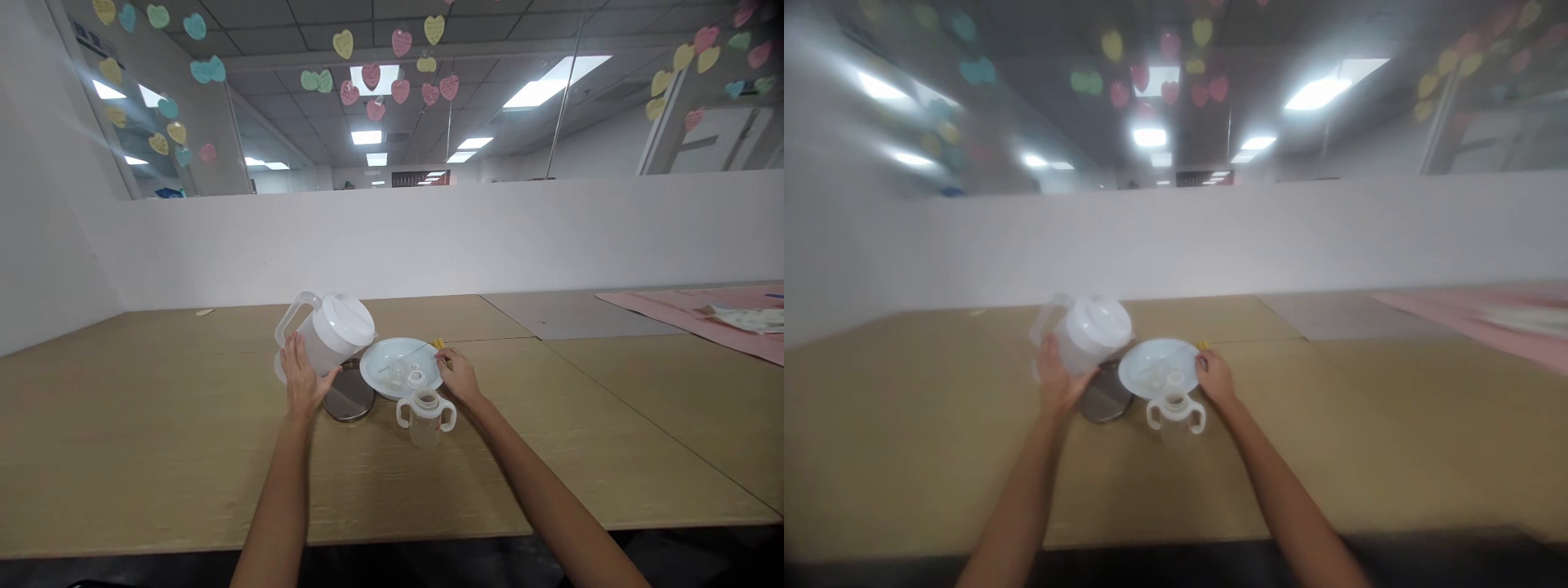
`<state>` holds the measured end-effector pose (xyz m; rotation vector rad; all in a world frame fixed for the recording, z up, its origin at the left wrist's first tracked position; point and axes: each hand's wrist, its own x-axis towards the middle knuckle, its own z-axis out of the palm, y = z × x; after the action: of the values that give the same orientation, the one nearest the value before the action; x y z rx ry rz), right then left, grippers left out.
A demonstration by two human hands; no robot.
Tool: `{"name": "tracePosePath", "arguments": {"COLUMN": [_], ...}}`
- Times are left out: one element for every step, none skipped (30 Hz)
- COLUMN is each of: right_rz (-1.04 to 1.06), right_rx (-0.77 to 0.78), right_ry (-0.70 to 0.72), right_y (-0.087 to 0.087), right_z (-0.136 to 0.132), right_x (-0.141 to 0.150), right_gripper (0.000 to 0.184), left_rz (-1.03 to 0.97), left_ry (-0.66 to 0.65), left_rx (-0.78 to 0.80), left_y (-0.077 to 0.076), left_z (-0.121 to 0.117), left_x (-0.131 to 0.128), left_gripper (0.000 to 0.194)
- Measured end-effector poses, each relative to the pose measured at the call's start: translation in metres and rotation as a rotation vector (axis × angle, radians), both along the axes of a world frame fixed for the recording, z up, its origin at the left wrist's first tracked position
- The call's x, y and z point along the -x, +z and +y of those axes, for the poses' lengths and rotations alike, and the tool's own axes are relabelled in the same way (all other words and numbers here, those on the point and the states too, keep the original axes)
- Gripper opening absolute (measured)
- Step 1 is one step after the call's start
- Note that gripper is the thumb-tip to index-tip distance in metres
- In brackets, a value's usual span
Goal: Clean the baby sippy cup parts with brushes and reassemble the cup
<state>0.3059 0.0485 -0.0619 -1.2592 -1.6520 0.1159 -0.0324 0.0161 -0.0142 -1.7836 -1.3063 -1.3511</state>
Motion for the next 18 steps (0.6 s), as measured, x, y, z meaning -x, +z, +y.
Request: {"name": "tracePosePath", "arguments": {"right_rz": [-0.003, -0.007, -0.01, -0.012, -0.013, -0.014, -0.013, -0.012, -0.01, -0.008, -0.006, -0.006, -0.007, -0.009, -0.011, -0.014, -0.017, -0.018], "right_rx": [-0.001, -0.003, -0.004, -0.004, -0.003, -0.001, 0.001, 0.004, 0.005, 0.006, 0.005, 0.004, 0.003, 0.002, 0.001, 0.0, -0.001, -0.002], "right_ry": [0.001, 0.0, -0.002, -0.005, -0.008, -0.01, -0.01, -0.009, -0.007, -0.005, -0.004, -0.005, -0.007, -0.008, -0.01, -0.01, -0.01, -0.01], "right_y": [0.0, 0.0, 0.0, 0.0, 0.0, 0.0, 0.0, 0.001, 0.001, 0.002, 0.002, 0.003, 0.003, 0.003, 0.003, 0.003, 0.003, 0.003], "right_z": [0.0, 0.0, 0.001, 0.001, 0.001, 0.001, 0.0, 0.0, -0.001, -0.001, -0.001, -0.002, -0.002, -0.002, -0.002, -0.002, -0.002, -0.002], "right_x": [0.0, 0.0, 0.0, -0.001, 0.0, 0.0, 0.0, 0.0, 0.001, 0.001, 0.001, 0.001, 0.001, 0.002, 0.001, 0.001, 0.001, 0.001], "right_gripper": [0.022, 0.022, 0.022, 0.022, 0.022, 0.022, 0.022, 0.022, 0.022, 0.023, 0.023, 0.023, 0.023, 0.023, 0.023, 0.023, 0.023, 0.023], "left_rz": [-0.03, -0.063, -0.098, -0.134, -0.169, -0.197, -0.217, -0.226, -0.221, -0.203, -0.169, -0.122, -0.067, -0.006, 0.055, 0.114, 0.165, 0.205], "left_ry": [-0.006, -0.012, -0.017, -0.019, -0.02, -0.02, -0.02, -0.022, -0.028, -0.041, -0.06, -0.082, -0.103, -0.124, -0.142, -0.158, -0.171, -0.185], "left_rx": [0.008, 0.021, 0.038, 0.057, 0.074, 0.088, 0.097, 0.096, 0.087, 0.069, 0.046, 0.018, -0.012, -0.038, -0.059, -0.076, -0.086, -0.089], "left_y": [0.001, 0.002, 0.003, 0.004, 0.005, 0.006, 0.007, 0.007, 0.007, 0.007, 0.007, 0.007, 0.006, 0.006, 0.006, 0.006, 0.005, 0.004], "left_z": [0.0, -0.001, -0.002, -0.004, -0.006, -0.007, -0.009, -0.01, -0.011, -0.011, -0.011, -0.011, -0.011, -0.01, -0.009, -0.008, -0.007, -0.005], "left_x": [0.0, -0.001, -0.002, -0.004, -0.005, -0.007, -0.008, -0.009, -0.01, -0.011, -0.011, -0.012, -0.012, -0.012, -0.012, -0.012, -0.012, -0.013], "left_gripper": [0.108, 0.11, 0.112, 0.115, 0.117, 0.119, 0.12, 0.12, 0.12, 0.12, 0.119, 0.119, 0.119, 0.119, 0.118, 0.117, 0.115, 0.113]}}
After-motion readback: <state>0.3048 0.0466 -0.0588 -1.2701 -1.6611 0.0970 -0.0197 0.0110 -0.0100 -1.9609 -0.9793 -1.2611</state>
